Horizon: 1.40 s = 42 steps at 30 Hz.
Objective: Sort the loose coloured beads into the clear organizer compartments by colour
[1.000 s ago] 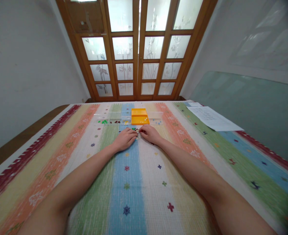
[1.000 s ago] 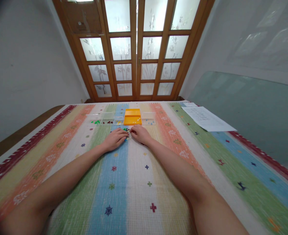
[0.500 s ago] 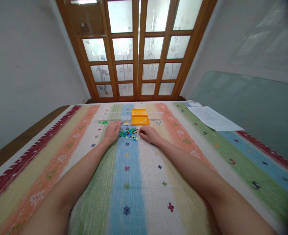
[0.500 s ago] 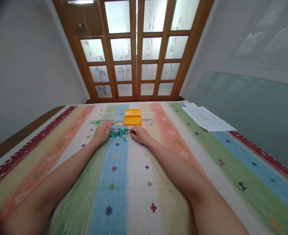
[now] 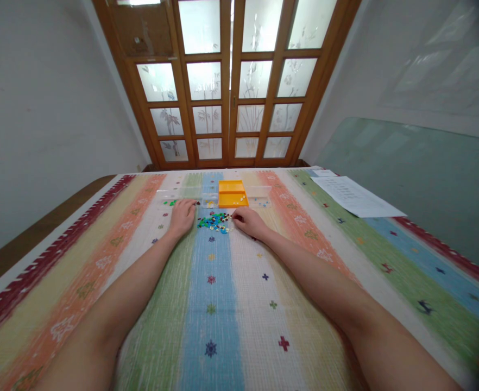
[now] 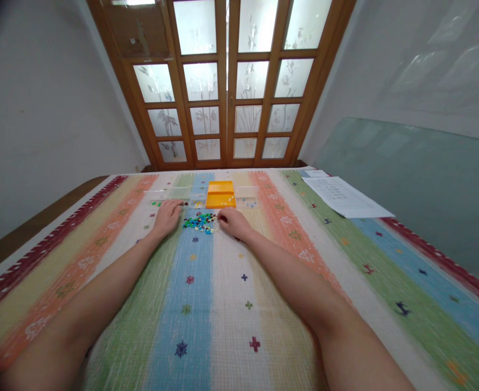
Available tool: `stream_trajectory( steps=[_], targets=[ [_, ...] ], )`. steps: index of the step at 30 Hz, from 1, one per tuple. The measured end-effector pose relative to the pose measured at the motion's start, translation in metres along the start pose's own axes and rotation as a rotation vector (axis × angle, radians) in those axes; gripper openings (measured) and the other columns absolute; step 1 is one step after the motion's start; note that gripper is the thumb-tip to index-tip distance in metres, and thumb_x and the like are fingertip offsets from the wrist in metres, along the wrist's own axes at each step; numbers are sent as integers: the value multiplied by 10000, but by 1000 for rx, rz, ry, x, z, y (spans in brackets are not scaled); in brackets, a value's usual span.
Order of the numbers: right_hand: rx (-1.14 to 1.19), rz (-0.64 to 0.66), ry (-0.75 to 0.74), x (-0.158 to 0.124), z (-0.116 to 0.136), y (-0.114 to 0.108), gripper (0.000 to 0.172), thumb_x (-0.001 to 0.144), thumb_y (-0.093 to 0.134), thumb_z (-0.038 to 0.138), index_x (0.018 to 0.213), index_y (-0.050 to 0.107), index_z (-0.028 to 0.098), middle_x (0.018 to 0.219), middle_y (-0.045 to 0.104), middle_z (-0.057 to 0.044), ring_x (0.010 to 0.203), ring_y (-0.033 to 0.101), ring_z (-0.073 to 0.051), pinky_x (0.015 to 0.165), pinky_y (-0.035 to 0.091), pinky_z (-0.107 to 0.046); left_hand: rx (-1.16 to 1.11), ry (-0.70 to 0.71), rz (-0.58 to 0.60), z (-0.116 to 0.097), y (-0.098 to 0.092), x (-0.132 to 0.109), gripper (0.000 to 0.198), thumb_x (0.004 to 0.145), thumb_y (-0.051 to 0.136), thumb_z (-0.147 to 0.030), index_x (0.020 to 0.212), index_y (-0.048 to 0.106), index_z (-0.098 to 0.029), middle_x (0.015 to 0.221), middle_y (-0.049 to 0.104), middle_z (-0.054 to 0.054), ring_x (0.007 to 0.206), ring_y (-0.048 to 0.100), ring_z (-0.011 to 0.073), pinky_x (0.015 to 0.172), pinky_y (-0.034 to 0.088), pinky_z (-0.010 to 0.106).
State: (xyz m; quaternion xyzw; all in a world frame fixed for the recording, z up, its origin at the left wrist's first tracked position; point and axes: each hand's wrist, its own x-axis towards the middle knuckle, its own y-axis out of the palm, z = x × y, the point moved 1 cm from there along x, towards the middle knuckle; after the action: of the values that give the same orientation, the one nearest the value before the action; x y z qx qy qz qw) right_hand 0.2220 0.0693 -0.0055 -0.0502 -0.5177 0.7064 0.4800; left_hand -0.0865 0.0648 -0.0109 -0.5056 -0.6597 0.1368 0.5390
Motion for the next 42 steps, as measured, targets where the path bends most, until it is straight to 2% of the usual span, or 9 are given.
stream_trajectory(
  steps=[6,13,19,24,29,34,37,42],
  targets=[
    [-50,65,-91,-1,4,1,114,923,674,178,1003,748,208,984,695,-66,958,615,-208,868,451,-317,-27,27,43,-8,-2,-1,305,977,490,-251,1139,745,-207,1224,729,93,1194,604,270,1118,430,490],
    [-61,52,-93,0,6,0,73,943,653,199,918,723,197,925,699,-54,892,613,-196,819,436,-300,-46,70,92,-15,-3,-2,280,975,496,-254,1049,762,-209,1138,744,81,1147,612,268,1081,456,476],
    [115,-100,125,0,1,-3,96,927,610,188,945,703,203,869,730,-22,757,619,-164,713,434,-267,-50,77,156,-22,-5,-4,282,978,494,-260,1029,769,-221,1121,749,74,1147,616,265,1070,469,463],
    [223,-252,180,3,-12,-4,119,877,588,196,929,695,200,891,732,-36,803,658,-185,779,507,-312,-53,84,169,-24,-5,-5,282,976,494,-252,1018,772,-225,1119,746,73,1147,614,258,1066,472,458],
    [310,-333,269,6,-25,-3,239,892,582,233,1088,718,209,1096,760,-86,962,705,-211,889,569,-385,-51,87,176,-24,-4,-5,279,971,499,-248,1023,774,-234,1120,747,70,1146,612,261,1069,468,466],
    [334,-372,290,7,-29,-4,337,922,576,232,1233,706,214,1278,723,-115,1156,681,-239,991,566,-438,-46,95,179,-24,-5,-5,285,972,493,-248,1019,773,-235,1112,749,66,1145,612,261,1064,472,464],
    [320,-379,287,8,-30,-6,366,928,576,237,1270,701,207,1304,709,-133,1113,693,-242,995,567,-452,-49,104,180,-25,-6,-5,286,974,490,-248,1016,772,-232,1106,749,67,1142,612,259,1059,474,459],
    [342,-345,292,10,-33,-4,432,902,583,228,1323,679,219,1337,685,-130,947,714,-205,918,599,-420,-56,106,185,-26,-6,-5,286,973,493,-251,1023,773,-233,1105,748,69,1140,615,256,1062,475,460]
  ],
)
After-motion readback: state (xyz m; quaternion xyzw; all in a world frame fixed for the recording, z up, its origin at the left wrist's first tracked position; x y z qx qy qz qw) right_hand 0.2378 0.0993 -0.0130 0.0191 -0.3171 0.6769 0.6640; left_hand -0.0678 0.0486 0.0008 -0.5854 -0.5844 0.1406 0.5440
